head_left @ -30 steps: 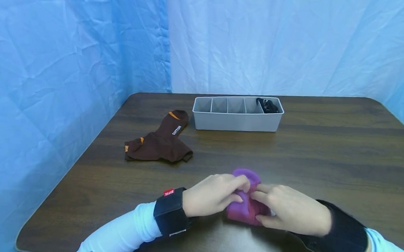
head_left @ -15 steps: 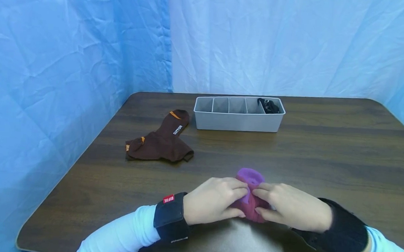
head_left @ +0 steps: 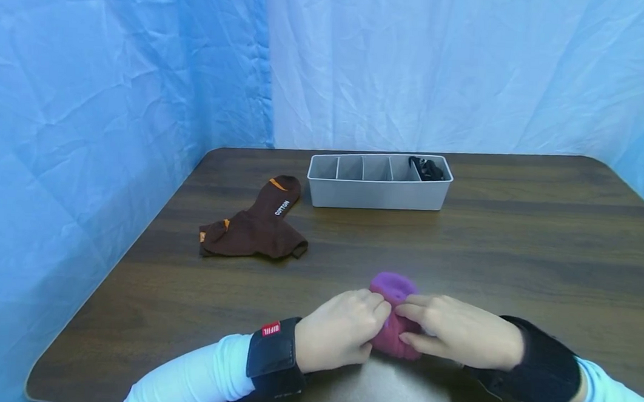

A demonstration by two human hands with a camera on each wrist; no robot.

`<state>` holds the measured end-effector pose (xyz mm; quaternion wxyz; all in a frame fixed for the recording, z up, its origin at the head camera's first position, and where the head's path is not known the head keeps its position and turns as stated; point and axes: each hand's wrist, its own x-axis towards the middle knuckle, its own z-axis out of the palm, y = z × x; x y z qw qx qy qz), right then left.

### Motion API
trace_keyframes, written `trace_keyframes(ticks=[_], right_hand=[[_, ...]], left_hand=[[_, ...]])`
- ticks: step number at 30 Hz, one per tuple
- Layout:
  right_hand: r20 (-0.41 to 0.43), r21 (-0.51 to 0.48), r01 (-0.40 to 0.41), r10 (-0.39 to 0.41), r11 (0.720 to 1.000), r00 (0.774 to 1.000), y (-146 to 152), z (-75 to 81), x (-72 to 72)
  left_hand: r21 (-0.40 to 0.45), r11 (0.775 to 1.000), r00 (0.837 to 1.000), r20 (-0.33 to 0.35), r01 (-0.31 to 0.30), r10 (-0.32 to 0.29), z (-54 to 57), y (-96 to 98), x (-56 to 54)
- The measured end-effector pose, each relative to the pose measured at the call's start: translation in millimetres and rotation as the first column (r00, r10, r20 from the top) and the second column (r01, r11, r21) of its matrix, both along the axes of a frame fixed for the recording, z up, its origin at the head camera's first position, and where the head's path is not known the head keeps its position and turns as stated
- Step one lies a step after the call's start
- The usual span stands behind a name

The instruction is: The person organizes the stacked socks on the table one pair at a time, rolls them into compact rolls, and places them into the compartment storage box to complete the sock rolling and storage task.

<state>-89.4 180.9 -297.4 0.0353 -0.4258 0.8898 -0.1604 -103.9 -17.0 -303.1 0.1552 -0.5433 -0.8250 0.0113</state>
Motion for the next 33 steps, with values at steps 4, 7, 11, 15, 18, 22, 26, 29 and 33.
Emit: trace_keyframes(ticks=[4,7,11,15,18,22,26,29,33], right_hand=[[-0.028,0.005,-0.003,0.004,1.000,1.000,-1.4,1.9,2.3],[-0.136,-0.024,0.012,-0.015,1.000,0.991,-3.2,4.0,6.2],[-0.300,-0.077,-0.019,-0.005,0.997,0.954,-6.1,6.5,13.1],[-0.360,-0.052,-0.063,0.040,0.997,0.932,-8.5,7.8,20.1],[-0.360,-0.008,-0.060,0.053,0.998,0.931,-9.7,7.2,23.3],[-0.343,0.009,-0.057,0.056,0.998,0.938,-9.8,5.8,23.4],[-0.333,0.001,-0.073,0.069,0.997,0.940,-9.2,4.4,20.2],[-0.295,0.003,-0.073,0.071,0.997,0.953,-9.0,3.6,17.2],[-0.150,0.005,-0.050,0.050,0.999,0.987,-8.3,3.9,12.0]], left_hand=[[0.050,0.999,0.998,0.068,-0.013,0.009,-1.3,-0.8,-0.9],[0.072,0.997,0.979,0.201,-0.039,0.024,-0.3,-2.4,-3.5],[0.071,0.996,0.879,0.477,-0.051,0.011,2.5,-4.7,-9.6],[0.033,0.999,0.673,0.740,-0.043,0.005,3.3,-6.7,-19.8],[-0.007,0.999,0.547,0.837,-0.037,0.026,2.0,-7.9,-27.6],[-0.049,0.998,0.506,0.860,-0.039,0.062,0.4,-8.9,-33.5],[-0.079,0.996,0.536,0.839,-0.043,0.090,1.2,-9.2,-36.9],[-0.075,0.997,0.519,0.851,-0.027,0.078,1.5,-9.7,-39.7],[-0.048,0.997,0.435,0.897,-0.064,0.071,2.2,-12.0,-41.5]])
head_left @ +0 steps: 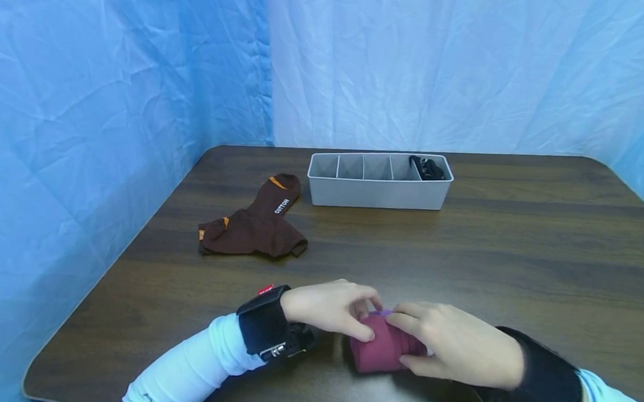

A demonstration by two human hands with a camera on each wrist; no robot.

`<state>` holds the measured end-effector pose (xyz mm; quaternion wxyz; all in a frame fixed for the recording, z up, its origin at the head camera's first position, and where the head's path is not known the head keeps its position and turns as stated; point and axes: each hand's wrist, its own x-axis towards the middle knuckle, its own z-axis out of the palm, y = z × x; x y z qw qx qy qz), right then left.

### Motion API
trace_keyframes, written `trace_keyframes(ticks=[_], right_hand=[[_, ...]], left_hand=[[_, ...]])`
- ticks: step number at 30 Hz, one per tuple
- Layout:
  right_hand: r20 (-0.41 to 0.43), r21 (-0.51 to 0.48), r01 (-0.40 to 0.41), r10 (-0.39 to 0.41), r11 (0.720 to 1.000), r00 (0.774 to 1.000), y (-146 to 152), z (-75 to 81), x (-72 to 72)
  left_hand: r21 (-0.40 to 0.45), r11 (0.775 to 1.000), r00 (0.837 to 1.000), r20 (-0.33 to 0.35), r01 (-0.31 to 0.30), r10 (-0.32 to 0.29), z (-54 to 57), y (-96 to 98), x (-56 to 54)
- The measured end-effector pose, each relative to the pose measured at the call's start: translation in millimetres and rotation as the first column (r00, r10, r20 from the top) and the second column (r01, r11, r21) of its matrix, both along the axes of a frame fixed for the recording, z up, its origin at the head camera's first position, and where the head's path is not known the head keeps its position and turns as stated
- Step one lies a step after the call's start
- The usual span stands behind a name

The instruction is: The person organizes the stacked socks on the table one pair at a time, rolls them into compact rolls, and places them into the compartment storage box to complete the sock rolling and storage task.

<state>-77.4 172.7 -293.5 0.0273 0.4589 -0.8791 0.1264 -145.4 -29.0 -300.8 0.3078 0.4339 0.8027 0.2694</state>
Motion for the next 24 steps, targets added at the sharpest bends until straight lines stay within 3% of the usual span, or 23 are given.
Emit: trace_keyframes(ticks=[2,4,6,7,8,9,12,13,16,17,19,21,22,23,24], right_hand=[[0.102,0.007,0.022,-0.023,1.000,0.995,0.3,1.1,-3.8],[0.184,0.012,0.042,-0.044,0.999,0.982,0.3,1.9,-7.5],[0.241,0.020,0.059,-0.062,0.998,0.969,0.2,2.7,-10.4],[0.252,0.023,0.063,-0.067,0.998,0.965,0.1,2.9,-11.6],[0.258,0.022,0.065,-0.068,0.998,0.964,0.0,3.0,-12.7],[0.261,0.018,0.064,-0.066,0.998,0.963,-0.2,3.2,-13.9],[0.285,0.009,0.054,-0.054,0.998,0.957,-0.3,4.5,-17.4],[0.292,0.006,0.047,-0.046,0.999,0.955,0.0,5.3,-18.9],[0.343,0.009,0.022,-0.024,1.000,0.939,1.4,7.5,-26.2],[0.363,0.013,0.011,-0.015,1.000,0.932,2.0,8.1,-29.7],[0.418,0.000,-0.022,0.020,1.000,0.908,3.5,8.4,-37.4],[0.482,-0.027,-0.057,0.063,0.998,0.874,5.3,7.7,-44.9],[0.501,-0.038,-0.071,0.080,0.997,0.862,6.0,7.5,-47.5],[0.519,-0.038,-0.067,0.077,0.997,0.851,6.6,8.2,-48.8],[0.518,-0.037,-0.060,0.070,0.998,0.852,7.3,8.8,-48.6]], left_hand=[[0.008,0.999,0.999,0.014,-0.049,0.049,2.0,-1.6,1.0],[0.019,0.996,0.996,-0.024,-0.086,0.087,5.0,-2.5,4.3],[0.049,0.994,0.981,-0.163,-0.096,0.103,9.1,-2.6,10.9],[0.065,0.994,0.960,-0.260,-0.090,0.104,11.2,-2.7,15.4],[0.087,0.993,0.923,-0.371,-0.078,0.104,13.3,-2.4,20.6],[0.107,0.992,0.872,-0.479,-0.061,0.105,15.0,-1.9,26.1],[0.119,0.993,0.694,-0.715,-0.005,0.090,17.7,-0.5,43.6],[0.106,0.994,0.638,-0.767,0.009,0.076,17.6,0.4,49.2],[0.061,0.998,0.512,-0.858,0.020,0.042,13.7,4.2,61.7],[0.049,0.999,0.462,-0.886,0.016,0.036,11.4,5.9,64.4],[0.039,0.999,0.376,-0.926,0.003,0.035,6.6,9.4,67.1],[0.045,0.999,0.322,-0.946,-0.005,0.044,2.1,12.4,66.4],[0.040,0.999,0.317,-0.947,-0.008,0.041,1.0,13.2,65.4],[0.030,0.999,0.324,-0.945,-0.011,0.032,0.8,13.7,64.1],[0.019,1.000,0.344,-0.939,-0.014,0.023,1.1,13.8,62.1]])
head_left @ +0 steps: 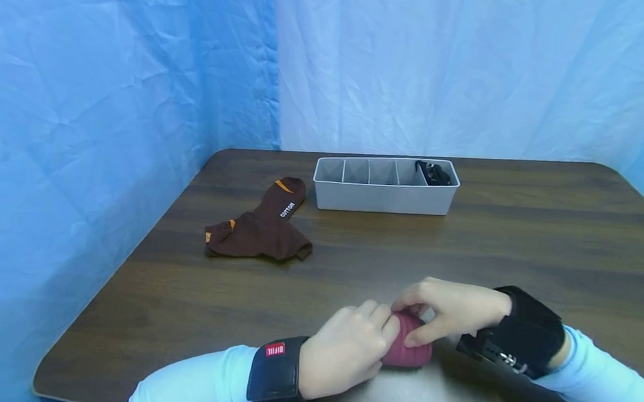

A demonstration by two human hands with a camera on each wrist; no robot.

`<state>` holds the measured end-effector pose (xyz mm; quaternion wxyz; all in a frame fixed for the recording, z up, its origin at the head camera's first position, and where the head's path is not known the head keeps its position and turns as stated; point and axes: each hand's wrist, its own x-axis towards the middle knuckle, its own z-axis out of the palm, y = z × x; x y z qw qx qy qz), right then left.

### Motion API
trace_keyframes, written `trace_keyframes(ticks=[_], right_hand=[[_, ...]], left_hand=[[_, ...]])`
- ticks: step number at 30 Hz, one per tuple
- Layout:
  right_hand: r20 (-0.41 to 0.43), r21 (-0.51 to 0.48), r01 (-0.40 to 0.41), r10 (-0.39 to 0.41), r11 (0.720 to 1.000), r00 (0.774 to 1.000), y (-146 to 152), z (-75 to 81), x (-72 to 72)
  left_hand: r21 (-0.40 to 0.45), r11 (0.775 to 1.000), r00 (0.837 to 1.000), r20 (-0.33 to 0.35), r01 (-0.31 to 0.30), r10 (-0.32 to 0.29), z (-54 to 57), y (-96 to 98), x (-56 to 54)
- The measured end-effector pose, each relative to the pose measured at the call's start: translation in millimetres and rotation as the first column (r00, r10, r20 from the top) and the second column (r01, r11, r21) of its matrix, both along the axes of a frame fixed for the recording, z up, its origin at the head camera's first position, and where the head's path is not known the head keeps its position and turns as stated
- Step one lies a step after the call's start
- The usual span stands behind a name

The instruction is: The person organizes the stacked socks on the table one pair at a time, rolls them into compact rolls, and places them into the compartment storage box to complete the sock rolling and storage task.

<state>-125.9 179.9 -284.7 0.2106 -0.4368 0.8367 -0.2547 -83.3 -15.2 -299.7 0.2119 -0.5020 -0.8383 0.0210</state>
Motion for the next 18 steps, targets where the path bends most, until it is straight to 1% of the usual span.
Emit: trace_keyframes(ticks=[1,2,3,4,5,6,7,9,10,12,13,14,16,17,18], right_hand=[[-0.031,0.010,0.019,-0.019,1.000,0.999,0.5,1.1,1.7],[-0.074,0.031,0.055,-0.053,0.998,0.996,0.8,3.1,5.2],[-0.148,0.051,0.092,-0.084,0.994,0.985,0.8,5.0,9.8],[-0.235,0.062,0.129,-0.111,0.990,0.966,-0.2,6.4,15.4],[-0.321,0.065,0.160,-0.131,0.985,0.938,-1.4,7.3,21.5],[-0.410,0.060,0.180,-0.140,0.982,0.901,-3.1,7.6,27.5],[-0.493,0.054,0.197,-0.145,0.979,0.858,-5.3,7.4,33.2],[-0.626,0.037,0.204,-0.136,0.978,0.768,-10.2,4.6,42.4],[-0.672,0.034,0.205,-0.129,0.978,0.729,-13.0,2.4,45.6],[-0.732,0.046,0.215,-0.114,0.976,0.672,-17.9,-1.4,49.0],[-0.755,0.058,0.223,-0.104,0.973,0.648,-20.2,-3.3,49.3],[-0.768,0.069,0.230,-0.096,0.971,0.633,-22.4,-4.8,49.1],[-0.781,0.099,0.245,-0.077,0.965,0.620,-25.5,-6.0,47.6],[-0.781,0.114,0.251,-0.070,0.961,0.621,-26.5,-5.8,46.5],[-0.775,0.127,0.256,-0.065,0.958,0.628,-27.0,-5.2,45.1]], left_hand=[[-0.011,1.000,0.999,0.032,-0.003,0.004,1.0,0.2,-2.5],[-0.026,1.000,0.997,0.082,-0.006,0.008,2.7,0.2,-5.5],[-0.041,0.999,0.992,0.129,-0.010,0.015,4.7,0.1,-8.7],[-0.054,0.998,0.983,0.180,-0.015,0.024,6.9,0.0,-12.4],[-0.063,0.998,0.970,0.240,-0.018,0.033,9.1,-0.2,-16.6],[-0.066,0.998,0.952,0.302,-0.020,0.039,11.2,-0.5,-21.0],[-0.068,0.997,0.931,0.362,-0.023,0.046,13.1,-0.7,-25.6],[-0.057,0.998,0.883,0.467,-0.022,0.046,15.7,-1.4,-34.6],[-0.049,0.999,0.853,0.520,-0.022,0.044,16.4,-1.9,-39.1],[-0.024,1.000,0.790,0.613,-0.019,0.030,16.6,-3.2,-46.9],[-0.015,1.000,0.760,0.650,-0.017,0.023,16.4,-3.7,-50.4],[-0.003,1.000,0.731,0.683,-0.014,0.013,15.8,-4.2,-53.5],[0.020,1.000,0.678,0.735,-0.014,-0.005,14.6,-4.6,-58.3],[0.030,0.999,0.662,0.750,-0.017,-0.011,14.1,-4.7,-59.6],[0.039,0.999,0.651,0.759,-0.023,-0.015,13.9,-4.8,-59.6]])
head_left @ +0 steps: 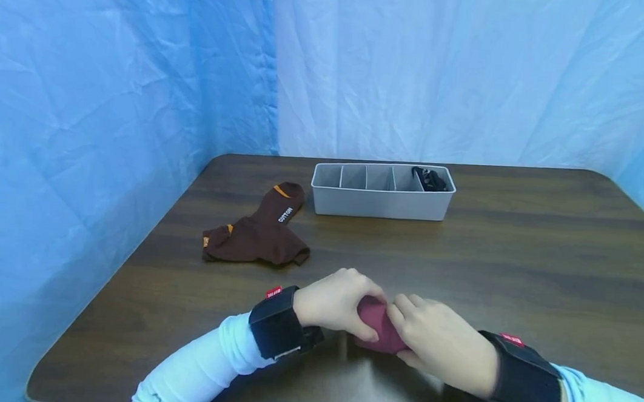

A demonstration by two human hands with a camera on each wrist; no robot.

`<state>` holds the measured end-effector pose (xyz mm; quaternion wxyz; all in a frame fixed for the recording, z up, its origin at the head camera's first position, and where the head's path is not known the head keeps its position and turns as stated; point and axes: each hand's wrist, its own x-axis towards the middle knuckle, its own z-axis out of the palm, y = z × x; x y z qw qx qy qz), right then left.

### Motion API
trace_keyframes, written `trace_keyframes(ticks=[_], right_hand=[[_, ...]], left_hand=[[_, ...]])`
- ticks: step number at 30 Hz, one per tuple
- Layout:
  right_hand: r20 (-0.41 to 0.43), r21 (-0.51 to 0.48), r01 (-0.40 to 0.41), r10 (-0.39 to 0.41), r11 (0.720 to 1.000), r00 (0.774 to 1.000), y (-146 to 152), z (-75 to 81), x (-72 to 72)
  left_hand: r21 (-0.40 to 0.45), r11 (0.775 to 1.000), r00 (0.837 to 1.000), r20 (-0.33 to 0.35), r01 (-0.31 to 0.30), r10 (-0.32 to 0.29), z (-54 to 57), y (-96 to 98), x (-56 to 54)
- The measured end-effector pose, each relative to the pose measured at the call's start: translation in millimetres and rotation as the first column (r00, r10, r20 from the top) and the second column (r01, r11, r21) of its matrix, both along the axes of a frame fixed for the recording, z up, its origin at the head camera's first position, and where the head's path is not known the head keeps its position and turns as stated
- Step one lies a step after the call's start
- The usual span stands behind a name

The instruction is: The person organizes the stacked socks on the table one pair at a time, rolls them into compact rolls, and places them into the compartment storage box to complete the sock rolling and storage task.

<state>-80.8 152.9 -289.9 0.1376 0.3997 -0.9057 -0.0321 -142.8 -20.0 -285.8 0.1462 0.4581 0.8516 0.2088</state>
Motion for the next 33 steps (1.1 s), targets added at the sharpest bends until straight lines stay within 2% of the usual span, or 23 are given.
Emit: trace_keyframes(ticks=[1,3,4,5,6,8,9,11,13,15,16,18,21,23,24,25,26,27,28,30,31,32,33], right_hand=[[0.016,0.012,0.004,-0.004,1.000,1.000,-0.3,0.9,-1.7],[0.054,0.022,0.014,-0.015,1.000,0.998,0.3,3.3,-5.5],[0.075,0.018,0.016,-0.017,1.000,0.997,1.0,4.1,-7.6],[0.099,0.012,0.015,-0.016,1.000,0.995,2.0,5.1,-9.9],[0.119,-0.001,0.014,-0.014,1.000,0.993,3.1,5.7,-12.4],[0.165,-0.022,0.016,-0.012,1.000,0.986,5.4,6.7,-17.8],[0.193,-0.032,0.015,-0.008,0.999,0.981,6.7,7.6,-20.9],[0.264,-0.044,0.021,-0.009,0.999,0.965,8.6,9.2,-27.6],[0.360,-0.054,0.031,-0.009,0.998,0.933,10.2,11.2,-35.1],[0.463,-0.062,0.035,-0.002,0.997,0.886,11.6,13.5,-43.1],[0.514,-0.067,0.040,0.000,0.997,0.858,12.2,14.2,-47.2],[0.597,-0.082,0.042,0.015,0.996,0.802,13.6,15.5,-55.6],[0.680,-0.094,0.043,0.033,0.995,0.732,16.0,15.6,-67.4],[0.714,-0.102,0.045,0.042,0.994,0.699,18.0,15.0,-73.5],[0.724,-0.108,0.044,0.048,0.993,0.689,19.0,14.5,-75.5],[0.730,-0.114,0.045,0.053,0.992,0.681,19.9,14.2,-76.7],[0.723,-0.122,0.038,0.062,0.992,0.688,20.7,13.8,-77.1],[0.708,-0.130,0.030,0.071,0.991,0.702,21.2,13.6,-76.5],[0.691,-0.130,0.032,0.068,0.991,0.720,21.3,13.8,-74.9],[0.617,-0.120,0.038,0.045,0.992,0.785,20.2,13.7,-69.4],[0.567,-0.107,0.043,0.025,0.993,0.824,18.8,13.2,-65.8],[0.504,-0.092,0.045,0.007,0.995,0.863,17.1,12.2,-62.0],[0.444,-0.074,0.055,-0.016,0.996,0.896,14.9,10.9,-58.2]], left_hand=[[0.003,1.000,1.000,-0.014,-0.010,0.010,-0.5,-0.2,1.1],[-0.002,1.000,0.992,-0.127,-0.026,0.025,-2.1,-0.4,7.4],[-0.011,0.999,0.976,-0.215,-0.031,0.028,-3.7,-0.1,12.2],[-0.024,0.999,0.948,-0.316,-0.036,0.026,-5.5,0.1,17.5],[-0.039,0.998,0.904,-0.428,-0.045,0.024,-7.6,0.8,23.1],[-0.060,0.995,0.766,-0.643,-0.075,0.019,-13.4,2.7,32.7],[-0.066,0.993,0.691,-0.723,-0.094,0.017,-16.4,4.0,36.1],[-0.070,0.987,0.559,-0.829,-0.145,0.023,-22.5,6.6,40.9],[-0.068,0.978,0.453,-0.891,-0.198,0.030,-27.9,9.1,43.2],[-0.068,0.969,0.382,-0.924,-0.235,0.028,-31.6,12.0,43.8],[-0.070,0.966,0.359,-0.933,-0.247,0.024,-33.0,13.5,43.7],[-0.065,0.964,0.327,-0.945,-0.257,0.023,-34.3,16.4,42.2],[-0.062,0.962,0.300,-0.954,-0.266,0.021,-34.5,20.4,37.7],[-0.071,0.962,0.310,-0.951,-0.265,0.015,-33.6,22.1,33.8],[-0.084,0.961,0.323,-0.946,-0.264,0.007,-32.9,22.7,31.8],[-0.100,0.961,0.349,-0.937,-0.260,-0.003,-31.8,23.0,29.5],[-0.122,0.960,0.393,-0.919,-0.253,-0.013,-30.1,23.1,27.0],[-0.153,0.958,0.459,-0.888,-0.243,-0.026,-27.6,23.0,24.0],[-0.189,0.954,0.534,-0.845,-0.233,-0.037,-25.0,22.8,20.1],[-0.244,0.946,0.685,-0.728,-0.212,-0.034,-18.5,22.0,10.5],[-0.266,0.943,0.755,-0.656,-0.201,-0.024,-15.2,21.6,4.8],[-0.282,0.940,0.814,-0.581,-0.192,-0.009,-12.2,21.3,-1.0],[-0.290,0.939,0.856,-0.517,-0.183,0.007,-9.9,21.0,-6.7]])
